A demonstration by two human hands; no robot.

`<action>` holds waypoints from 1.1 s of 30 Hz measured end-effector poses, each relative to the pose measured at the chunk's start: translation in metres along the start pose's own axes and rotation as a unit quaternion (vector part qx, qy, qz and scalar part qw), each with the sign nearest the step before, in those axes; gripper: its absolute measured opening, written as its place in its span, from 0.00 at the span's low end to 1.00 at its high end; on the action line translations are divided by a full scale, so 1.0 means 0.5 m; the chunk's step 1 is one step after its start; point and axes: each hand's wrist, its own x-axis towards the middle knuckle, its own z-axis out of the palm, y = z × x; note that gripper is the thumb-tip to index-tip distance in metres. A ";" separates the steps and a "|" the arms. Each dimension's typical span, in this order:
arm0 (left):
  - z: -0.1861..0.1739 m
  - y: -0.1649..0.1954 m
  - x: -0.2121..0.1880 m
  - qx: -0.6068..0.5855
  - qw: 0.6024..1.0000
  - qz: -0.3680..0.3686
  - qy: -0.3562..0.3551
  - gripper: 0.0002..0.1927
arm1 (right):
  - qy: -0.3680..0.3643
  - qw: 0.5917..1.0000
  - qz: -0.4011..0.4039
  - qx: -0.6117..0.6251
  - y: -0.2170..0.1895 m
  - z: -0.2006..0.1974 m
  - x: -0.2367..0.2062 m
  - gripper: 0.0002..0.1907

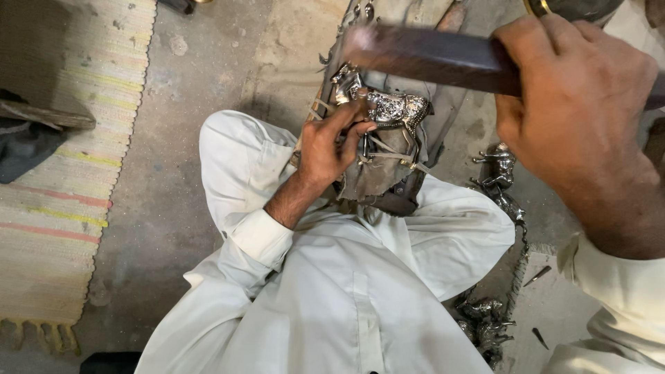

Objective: The person sits cross-legged on the floor with a silver animal figurine lashed to a padded board on their lap. They hold a small punch against the embossed metal body and strike it with a wooden mallet, periodically repositioning the strap, the punch, and the figurine to work different areas of the decoration.

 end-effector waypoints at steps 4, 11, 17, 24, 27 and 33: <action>-0.009 0.001 0.001 0.003 1.000 0.013 0.006 0.19 | -0.037 0.995 -0.005 -0.092 -0.014 0.006 0.010 0.18; 0.000 0.001 -0.011 0.002 0.999 -0.032 0.017 0.19 | -0.046 0.999 0.009 -0.015 -0.025 0.005 0.000 0.16; -0.058 -0.017 -0.008 -0.162 0.975 -0.149 0.019 0.11 | -0.139 0.899 0.213 0.357 -0.030 0.101 -0.051 0.16; -0.084 -0.024 -0.042 0.072 0.980 -0.149 -0.108 0.20 | -0.068 0.668 0.374 0.640 -0.183 0.304 -0.173 0.19; -0.063 -0.025 -0.039 0.085 0.985 -0.097 -0.116 0.29 | -0.027 0.563 0.408 0.719 -0.228 0.347 -0.198 0.13; -0.050 -0.009 -0.018 0.070 0.982 -0.102 -0.143 0.36 | 0.056 0.554 0.456 0.695 -0.274 0.347 -0.190 0.12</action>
